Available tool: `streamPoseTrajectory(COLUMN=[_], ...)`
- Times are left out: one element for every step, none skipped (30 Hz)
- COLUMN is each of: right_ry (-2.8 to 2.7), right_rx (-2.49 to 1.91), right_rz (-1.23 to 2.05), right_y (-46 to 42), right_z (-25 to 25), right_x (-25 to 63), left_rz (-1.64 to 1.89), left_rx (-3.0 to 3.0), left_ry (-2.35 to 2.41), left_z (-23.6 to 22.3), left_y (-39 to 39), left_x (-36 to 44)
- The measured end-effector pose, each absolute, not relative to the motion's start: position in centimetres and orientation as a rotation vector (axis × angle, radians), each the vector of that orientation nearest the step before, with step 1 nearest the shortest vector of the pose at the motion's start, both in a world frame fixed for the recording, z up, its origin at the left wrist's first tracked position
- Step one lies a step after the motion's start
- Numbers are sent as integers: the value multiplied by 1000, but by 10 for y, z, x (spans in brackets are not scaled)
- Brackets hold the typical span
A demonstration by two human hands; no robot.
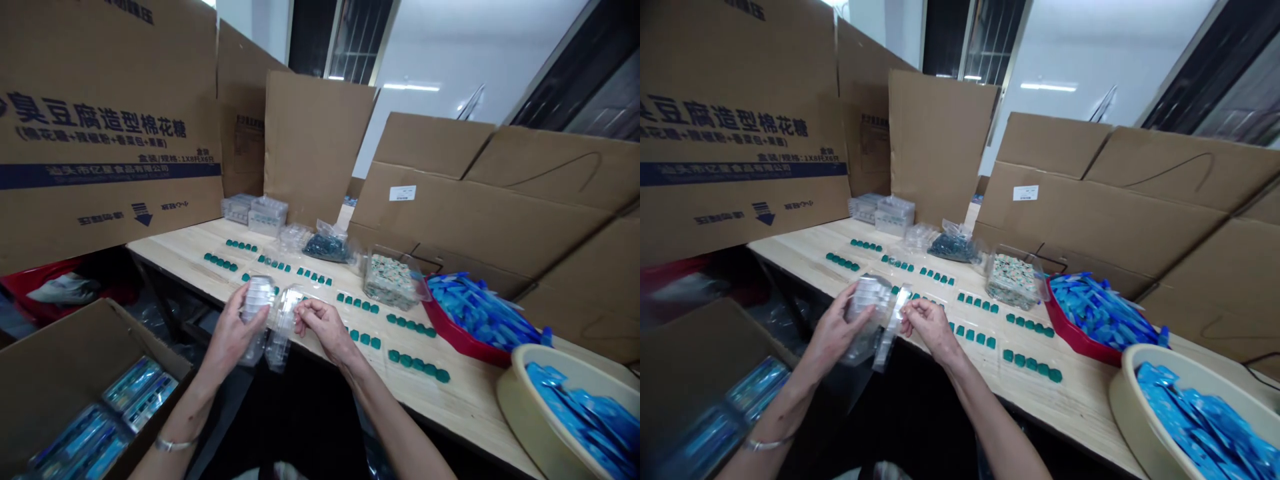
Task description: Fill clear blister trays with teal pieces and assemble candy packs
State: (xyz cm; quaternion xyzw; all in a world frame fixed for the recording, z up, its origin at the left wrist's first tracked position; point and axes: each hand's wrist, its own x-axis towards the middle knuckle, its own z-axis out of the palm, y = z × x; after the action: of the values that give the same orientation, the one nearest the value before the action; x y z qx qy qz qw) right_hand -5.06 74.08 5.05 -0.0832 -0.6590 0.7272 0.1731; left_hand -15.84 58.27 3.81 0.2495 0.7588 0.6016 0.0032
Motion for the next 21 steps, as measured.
streamPoseTrajectory(right_ry=[-1861,-1848,-1825,-1790,-1742,-1685,-1620,-1553,-1488,-1415,-1377,-1354,-1340,-1341,-1348,-1360,-1379,-1404,-1436,-1473,-1519], right_rx=[-218,-198,-180,-163,-143,-128,-126,-135,-186,-264,-300,-332,-360,-382,-409,-438,-467,-494,-516,-532,-541], right_rz=[2048,2032,2021,2017,2019,2023,2033,2045,2056,2056,2039,2024,2008,1993,1980,1969,1960,1952,1946,1942,1941], right_y=[747,755,764,774,786,798,812,825,839,851,862,872,879,884,887,889,889,889,888,886,883], right_z=[55,59,64,69,73,78,81,84,86,87,87,87,85,83,81,78,76,74,72,71,71], right_x=[-52,-55,-61,-70,-81,-96,-113,-131,-150,-170,-188,-205,-220,-233,-244,-253,-259,-263,-265,-264,-260], left_rz=[1932,1973,2000,2013,2014,2009,2005,2000,1992,1977,1962,1950,1943,1940,1942,1946,1950,1951,1950,1943,1932], left_rx=[686,581,486,415,374,362,365,375,380,384,388,394,405,425,450,479,508,537,559,578,591], left_ry=[2422,2457,2472,2462,2431,2383,2329,2280,2243,2222,2215,2217,2220,2223,2225,2225,2221,2210,2195,2180,2167], left_z=[39,41,42,43,44,45,45,45,45,44,44,43,43,43,43,43,43,42,42,41,40], left_y=[579,575,571,567,565,563,563,563,565,566,569,571,574,576,579,581,583,585,587,589,590], left_x=[-165,-171,-176,-179,-181,-182,-182,-180,-179,-178,-178,-177,-178,-178,-179,-180,-180,-181,-181,-181,-181])
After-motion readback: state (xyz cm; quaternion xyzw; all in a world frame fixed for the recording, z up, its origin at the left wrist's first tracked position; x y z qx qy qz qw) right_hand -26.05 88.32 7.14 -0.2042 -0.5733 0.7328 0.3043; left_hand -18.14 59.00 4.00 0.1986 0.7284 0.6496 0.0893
